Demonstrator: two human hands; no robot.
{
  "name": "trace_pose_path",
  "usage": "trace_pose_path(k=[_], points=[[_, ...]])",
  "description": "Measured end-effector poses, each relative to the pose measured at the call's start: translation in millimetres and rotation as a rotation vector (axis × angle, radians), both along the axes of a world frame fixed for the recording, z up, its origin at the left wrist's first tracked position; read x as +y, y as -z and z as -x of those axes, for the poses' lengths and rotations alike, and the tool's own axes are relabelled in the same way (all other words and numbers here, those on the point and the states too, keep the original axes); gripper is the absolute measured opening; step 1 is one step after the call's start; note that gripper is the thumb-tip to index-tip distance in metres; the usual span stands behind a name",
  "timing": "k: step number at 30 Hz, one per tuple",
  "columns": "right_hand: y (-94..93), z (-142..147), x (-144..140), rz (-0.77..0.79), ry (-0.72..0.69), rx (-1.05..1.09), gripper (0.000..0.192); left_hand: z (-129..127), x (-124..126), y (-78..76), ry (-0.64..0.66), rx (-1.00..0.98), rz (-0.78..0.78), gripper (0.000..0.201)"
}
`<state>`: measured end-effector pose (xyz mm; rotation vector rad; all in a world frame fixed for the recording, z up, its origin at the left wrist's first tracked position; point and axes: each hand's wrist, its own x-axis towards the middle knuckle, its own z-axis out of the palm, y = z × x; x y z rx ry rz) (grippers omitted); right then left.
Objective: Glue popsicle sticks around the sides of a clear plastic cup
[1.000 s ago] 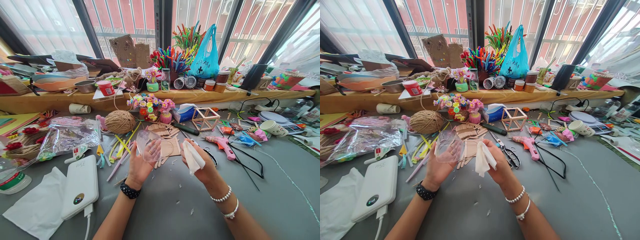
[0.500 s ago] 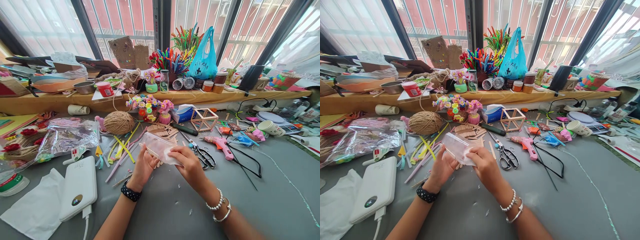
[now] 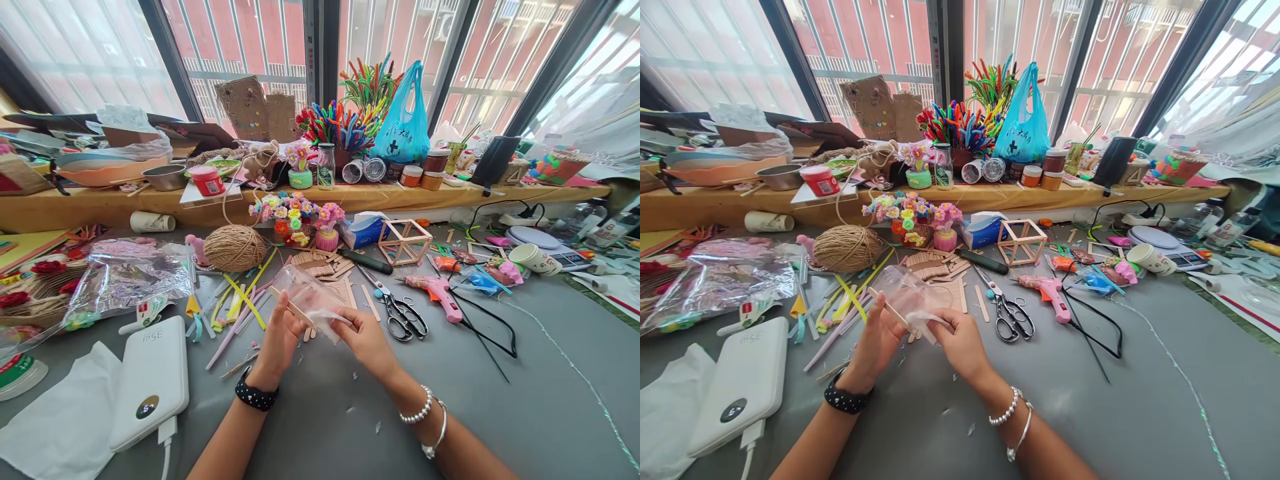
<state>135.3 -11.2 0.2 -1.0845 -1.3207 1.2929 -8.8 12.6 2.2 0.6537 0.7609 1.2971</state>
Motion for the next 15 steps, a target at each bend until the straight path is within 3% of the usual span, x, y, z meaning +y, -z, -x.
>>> trace_pose_path(k=[6,15], points=[[0.7,4.3,-2.2,0.366,-0.083,0.455,0.026,-0.2,-0.1,2.4,0.086,-0.076,0.039,0.052],[-6.8,8.0,-4.8,0.468,-0.154,0.732,0.021,-3.6,-3.4,1.6,0.021,0.044,-0.048,0.043]])
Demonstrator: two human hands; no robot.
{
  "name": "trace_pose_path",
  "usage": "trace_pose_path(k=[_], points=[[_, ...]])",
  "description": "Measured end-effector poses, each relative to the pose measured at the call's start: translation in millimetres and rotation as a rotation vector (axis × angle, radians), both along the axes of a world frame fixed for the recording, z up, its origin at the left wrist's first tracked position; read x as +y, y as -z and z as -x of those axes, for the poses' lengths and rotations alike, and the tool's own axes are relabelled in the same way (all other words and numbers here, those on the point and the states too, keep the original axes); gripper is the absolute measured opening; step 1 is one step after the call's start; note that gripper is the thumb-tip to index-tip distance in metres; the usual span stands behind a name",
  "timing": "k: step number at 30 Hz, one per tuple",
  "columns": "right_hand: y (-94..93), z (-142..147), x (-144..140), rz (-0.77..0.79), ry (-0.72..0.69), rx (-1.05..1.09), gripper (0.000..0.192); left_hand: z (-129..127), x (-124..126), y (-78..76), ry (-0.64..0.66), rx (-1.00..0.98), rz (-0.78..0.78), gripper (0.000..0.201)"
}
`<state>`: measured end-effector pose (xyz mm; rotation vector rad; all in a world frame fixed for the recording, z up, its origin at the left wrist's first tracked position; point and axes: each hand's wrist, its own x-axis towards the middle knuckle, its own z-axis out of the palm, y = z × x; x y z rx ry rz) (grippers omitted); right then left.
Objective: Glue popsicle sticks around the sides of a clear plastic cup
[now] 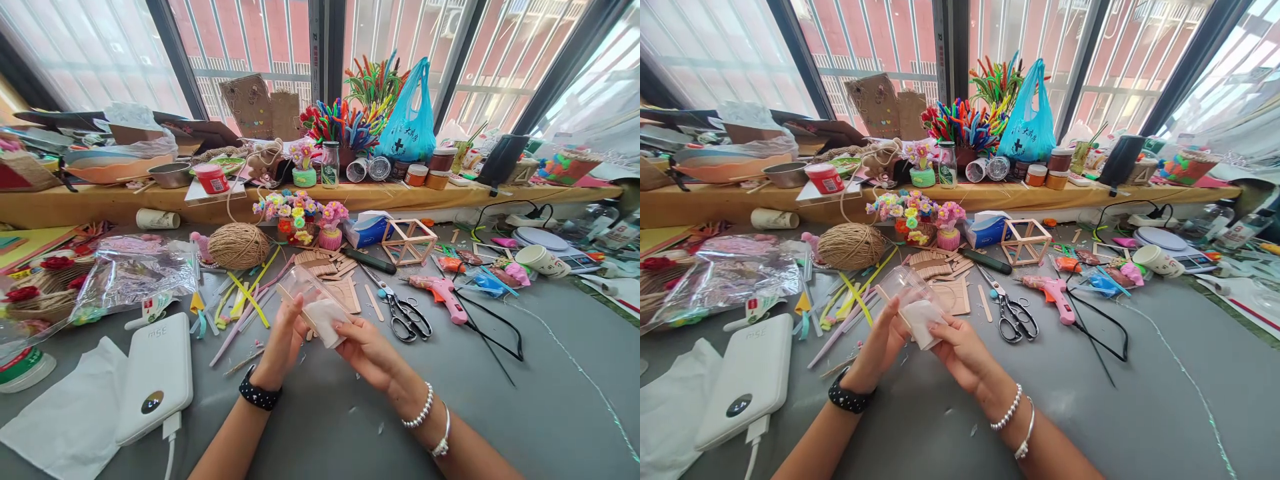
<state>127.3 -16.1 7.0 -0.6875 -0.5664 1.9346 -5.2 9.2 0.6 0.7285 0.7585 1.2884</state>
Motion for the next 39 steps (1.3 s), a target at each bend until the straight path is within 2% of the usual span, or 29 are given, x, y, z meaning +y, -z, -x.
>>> trace_pose_path(k=[6,10,15,25,30,33,35,37,39], points=[[0.9,-1.9,0.0,0.003,0.013,-0.013,0.022,-2.9,-1.4,-0.2,-0.124,0.052,-0.022,0.047],[-4.3,-6.0,0.9,0.047,0.029,-0.067,0.024,-1.2,0.4,1.3,-0.149,0.072,-0.025,0.055],[-6.1,-12.5,2.4,0.046,0.035,-0.098,0.021,4.0,4.0,-0.3,-0.169,0.052,-0.010,0.053],[-9.3,-12.9,0.9,-0.061,0.086,-0.030,0.029,2.4,4.7,1.2,-0.074,-0.006,-0.016,0.039],[-1.5,-11.1,1.6,-0.152,0.050,-0.191,0.031,2.0,2.8,1.6,-0.052,-0.005,-0.014,0.038],[3.1,-9.9,2.3,-0.276,0.019,-0.392,0.025,3.4,3.1,0.9,-0.060,-0.001,-0.004,0.040],[4.7,-9.0,1.5,-0.425,0.047,-0.582,0.019,4.8,4.2,0.2,-0.084,-0.009,0.008,0.041],[6.9,-8.0,-0.6,-0.643,0.175,-0.802,0.019,5.8,5.4,-0.3,-0.090,-0.028,0.010,0.042],[10.9,-6.9,-3.4,-0.905,0.376,-0.996,0.031,5.8,5.7,-0.6,-0.072,-0.049,-0.001,0.043]])
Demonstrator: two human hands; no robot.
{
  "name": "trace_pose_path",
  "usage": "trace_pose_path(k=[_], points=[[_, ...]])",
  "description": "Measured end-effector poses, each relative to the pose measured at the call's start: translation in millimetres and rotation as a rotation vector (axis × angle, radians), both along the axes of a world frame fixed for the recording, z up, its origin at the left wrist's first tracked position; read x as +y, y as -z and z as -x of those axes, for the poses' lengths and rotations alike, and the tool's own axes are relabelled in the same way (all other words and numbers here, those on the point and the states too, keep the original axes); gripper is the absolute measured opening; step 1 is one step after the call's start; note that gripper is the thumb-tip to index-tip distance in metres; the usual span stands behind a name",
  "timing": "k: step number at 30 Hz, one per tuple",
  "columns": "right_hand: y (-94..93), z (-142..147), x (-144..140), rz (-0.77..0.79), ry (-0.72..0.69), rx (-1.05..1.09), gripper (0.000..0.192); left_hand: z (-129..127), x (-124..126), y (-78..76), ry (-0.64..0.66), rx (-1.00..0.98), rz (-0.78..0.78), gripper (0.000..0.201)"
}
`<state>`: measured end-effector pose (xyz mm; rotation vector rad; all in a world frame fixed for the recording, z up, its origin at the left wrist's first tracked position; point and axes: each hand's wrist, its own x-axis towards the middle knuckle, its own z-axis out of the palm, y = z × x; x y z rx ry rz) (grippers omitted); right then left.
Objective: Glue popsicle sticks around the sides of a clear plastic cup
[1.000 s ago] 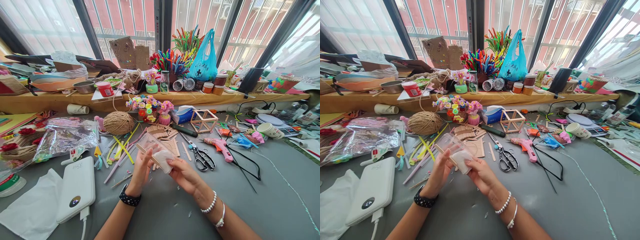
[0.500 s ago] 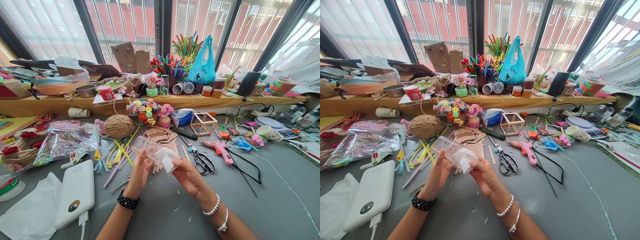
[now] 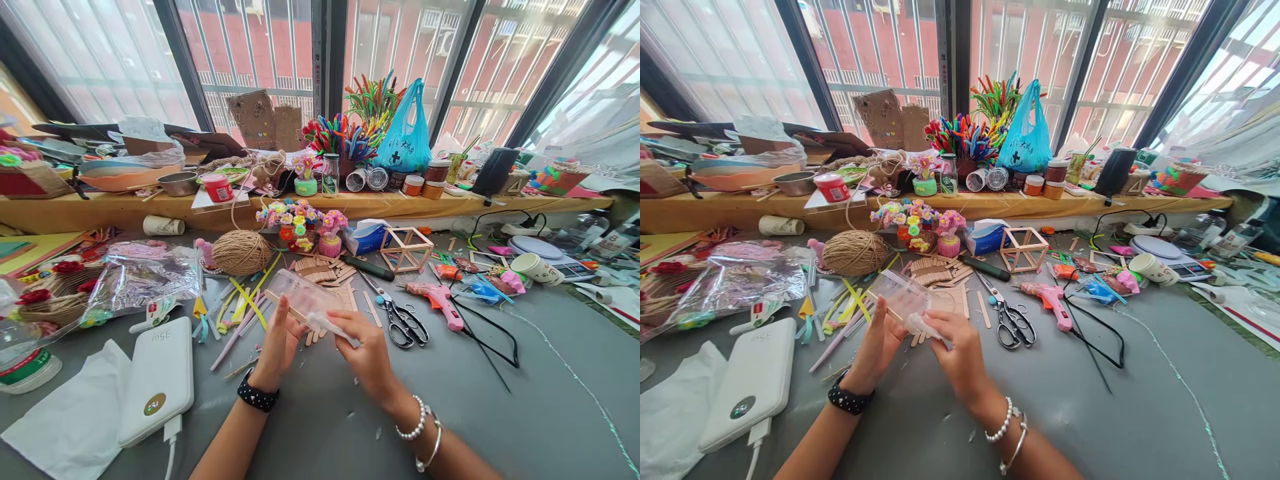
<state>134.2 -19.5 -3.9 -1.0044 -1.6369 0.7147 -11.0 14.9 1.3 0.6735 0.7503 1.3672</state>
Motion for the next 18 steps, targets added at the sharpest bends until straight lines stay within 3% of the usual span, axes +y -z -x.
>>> trace_pose_path(k=[3,7,12,18], points=[[7.8,0.6,-1.5,-0.324,0.112,-0.241,0.037,-1.6,-1.6,0.3,0.049,-0.011,-0.002,0.045],[13.6,-2.1,6.3,-0.442,0.064,-0.492,0.034,-4.8,-4.3,1.7,0.074,-0.006,0.007,0.049],[14.3,-3.3,13.2,-0.416,-0.058,-0.513,0.035,-6.8,-4.2,3.3,0.047,0.019,0.009,0.051],[10.0,4.3,2.4,-0.131,-0.027,-0.242,0.041,-8.7,-6.7,1.1,0.048,0.040,0.072,0.040]])
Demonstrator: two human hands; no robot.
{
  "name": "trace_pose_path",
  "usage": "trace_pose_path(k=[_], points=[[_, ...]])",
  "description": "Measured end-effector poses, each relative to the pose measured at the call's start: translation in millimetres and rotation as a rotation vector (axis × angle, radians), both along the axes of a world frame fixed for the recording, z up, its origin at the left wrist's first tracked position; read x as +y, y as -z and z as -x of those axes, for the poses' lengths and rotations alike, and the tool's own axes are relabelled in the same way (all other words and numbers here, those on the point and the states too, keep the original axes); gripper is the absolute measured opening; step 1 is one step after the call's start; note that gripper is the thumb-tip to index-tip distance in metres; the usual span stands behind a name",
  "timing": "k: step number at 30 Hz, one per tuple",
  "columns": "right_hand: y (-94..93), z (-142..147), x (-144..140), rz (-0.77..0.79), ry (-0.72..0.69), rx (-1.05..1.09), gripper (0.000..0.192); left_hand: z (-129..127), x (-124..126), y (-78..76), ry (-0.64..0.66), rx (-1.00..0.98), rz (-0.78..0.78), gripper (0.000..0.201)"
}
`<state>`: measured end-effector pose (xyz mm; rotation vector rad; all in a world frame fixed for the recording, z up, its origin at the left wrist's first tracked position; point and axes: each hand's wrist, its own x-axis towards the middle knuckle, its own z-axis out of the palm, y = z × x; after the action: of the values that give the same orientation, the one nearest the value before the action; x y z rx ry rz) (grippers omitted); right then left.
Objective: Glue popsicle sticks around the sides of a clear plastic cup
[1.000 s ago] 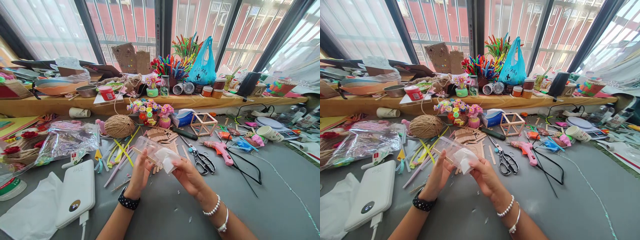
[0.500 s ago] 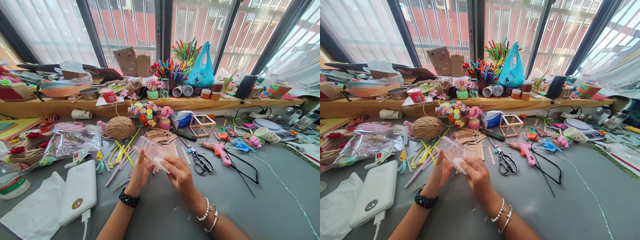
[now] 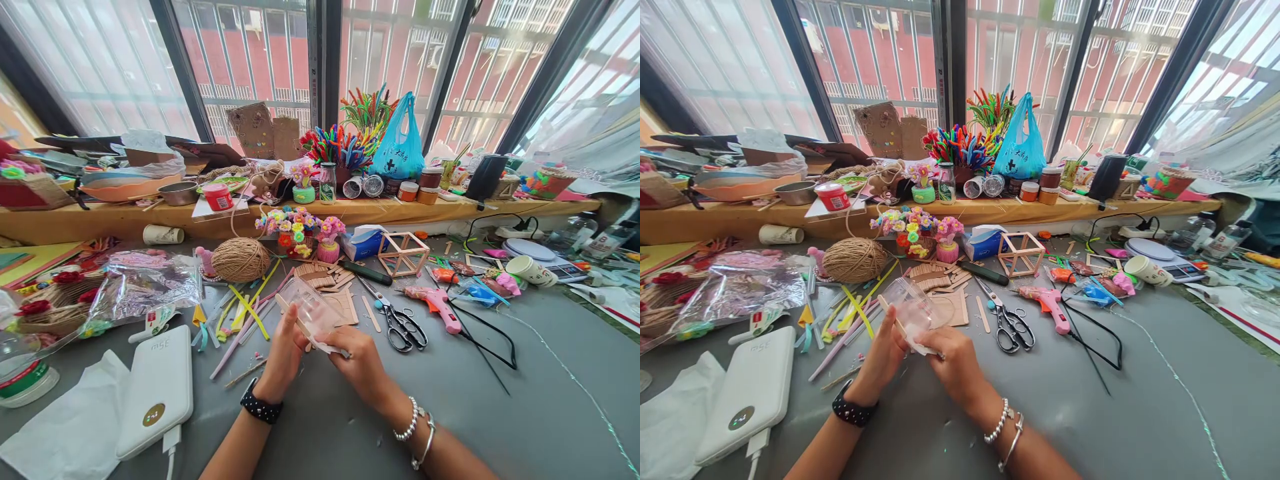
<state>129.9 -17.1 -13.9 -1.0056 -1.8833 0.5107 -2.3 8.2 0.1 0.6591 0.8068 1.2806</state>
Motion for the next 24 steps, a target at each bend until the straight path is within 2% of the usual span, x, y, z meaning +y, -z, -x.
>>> trace_pose_path(k=[3,7,12,24], points=[[-0.1,0.1,0.3,-0.003,-0.036,0.016,0.043,-1.5,-1.4,0.0,0.026,-0.004,0.007,0.038],[3.9,-2.8,6.0,-0.121,-0.059,-0.149,0.038,-2.0,-1.2,1.8,0.023,-0.011,-0.004,0.037],[8.0,-3.2,8.9,-0.273,-0.021,-0.324,0.032,-0.4,0.7,2.6,0.026,0.003,-0.023,0.040],[2.3,-7.0,8.5,-0.352,-0.010,-0.430,0.022,8.6,4.4,-1.4,-0.072,0.006,-0.049,0.044]])
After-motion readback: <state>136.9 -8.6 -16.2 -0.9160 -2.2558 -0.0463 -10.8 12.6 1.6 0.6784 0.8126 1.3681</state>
